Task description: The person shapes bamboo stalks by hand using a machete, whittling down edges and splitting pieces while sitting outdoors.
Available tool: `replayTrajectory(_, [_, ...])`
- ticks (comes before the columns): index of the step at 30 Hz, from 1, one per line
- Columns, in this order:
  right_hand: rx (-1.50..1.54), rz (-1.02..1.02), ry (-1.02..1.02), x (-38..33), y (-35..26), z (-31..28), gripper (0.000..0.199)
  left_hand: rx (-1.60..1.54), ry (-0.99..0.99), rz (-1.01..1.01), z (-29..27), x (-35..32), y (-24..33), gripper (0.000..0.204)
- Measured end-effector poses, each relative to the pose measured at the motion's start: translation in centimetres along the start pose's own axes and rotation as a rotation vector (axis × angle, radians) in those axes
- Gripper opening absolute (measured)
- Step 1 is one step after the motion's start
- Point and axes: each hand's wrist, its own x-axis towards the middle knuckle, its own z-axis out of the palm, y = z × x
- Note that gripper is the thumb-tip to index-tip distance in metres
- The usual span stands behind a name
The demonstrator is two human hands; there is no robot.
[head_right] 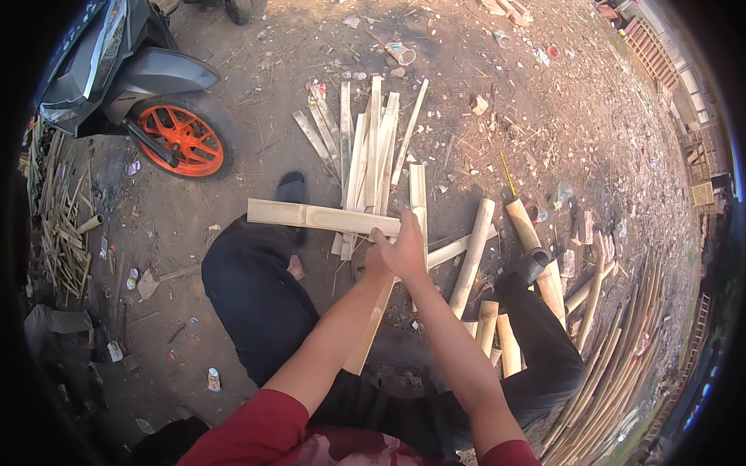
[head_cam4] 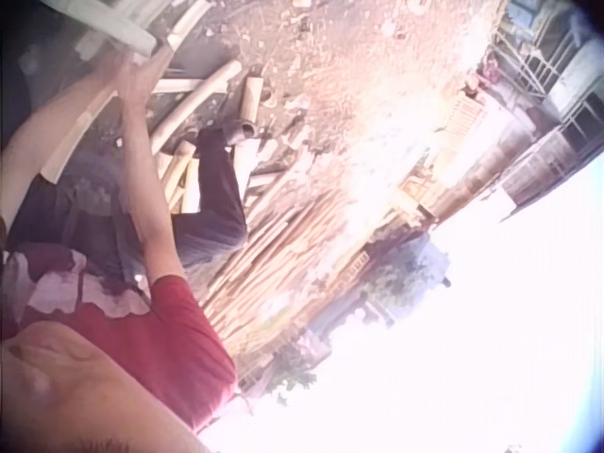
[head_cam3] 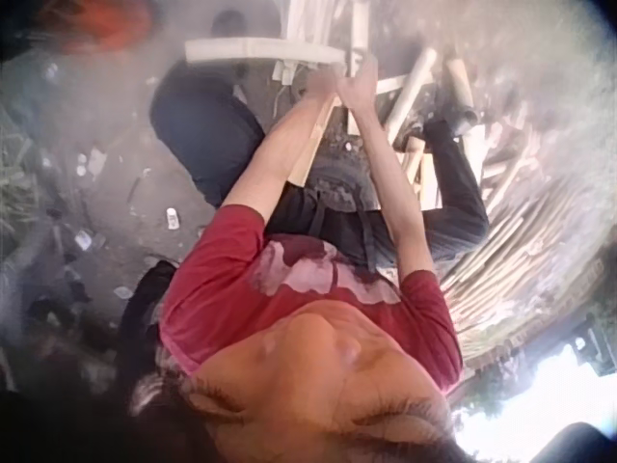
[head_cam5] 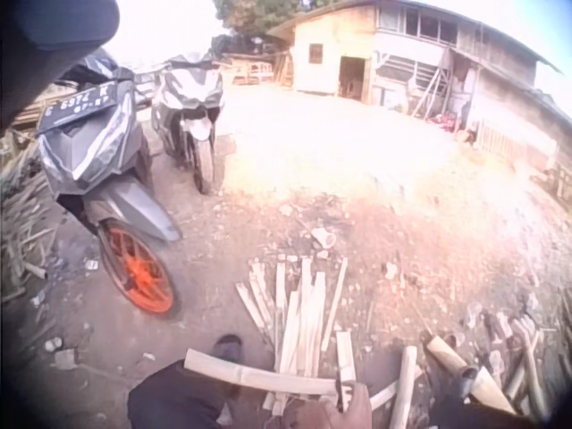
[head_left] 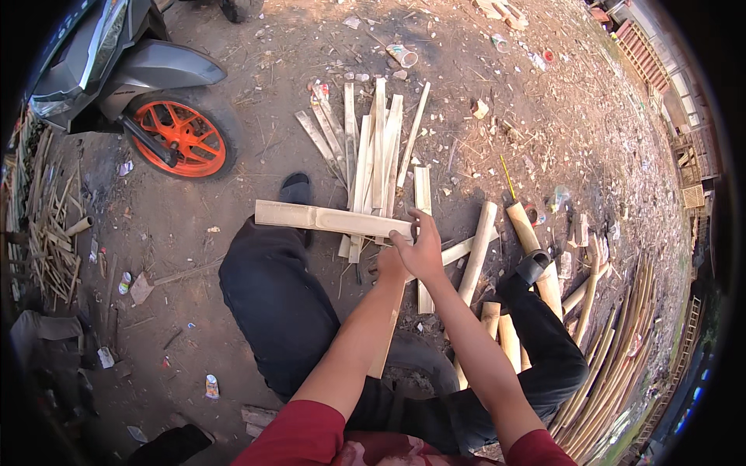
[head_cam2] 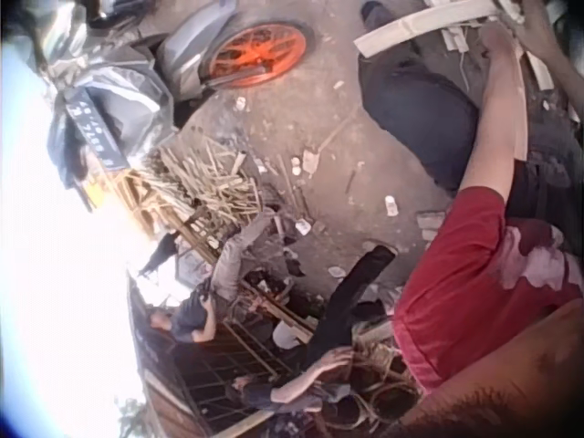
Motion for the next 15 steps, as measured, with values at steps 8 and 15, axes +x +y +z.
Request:
replayTrajectory(8, [1.038,0.999,-0.372,-14.9,3.5,5.9,0.044,-0.02,-0.124,-0.216,-5.5,2.5,-1.8,0.043])
replayTrajectory(15, [1.207,1.068,-0.293,-12.6,0.2,5.2,0.038,0.215,0.236,-0.213,-11.3,4.2,-4.6,0.027])
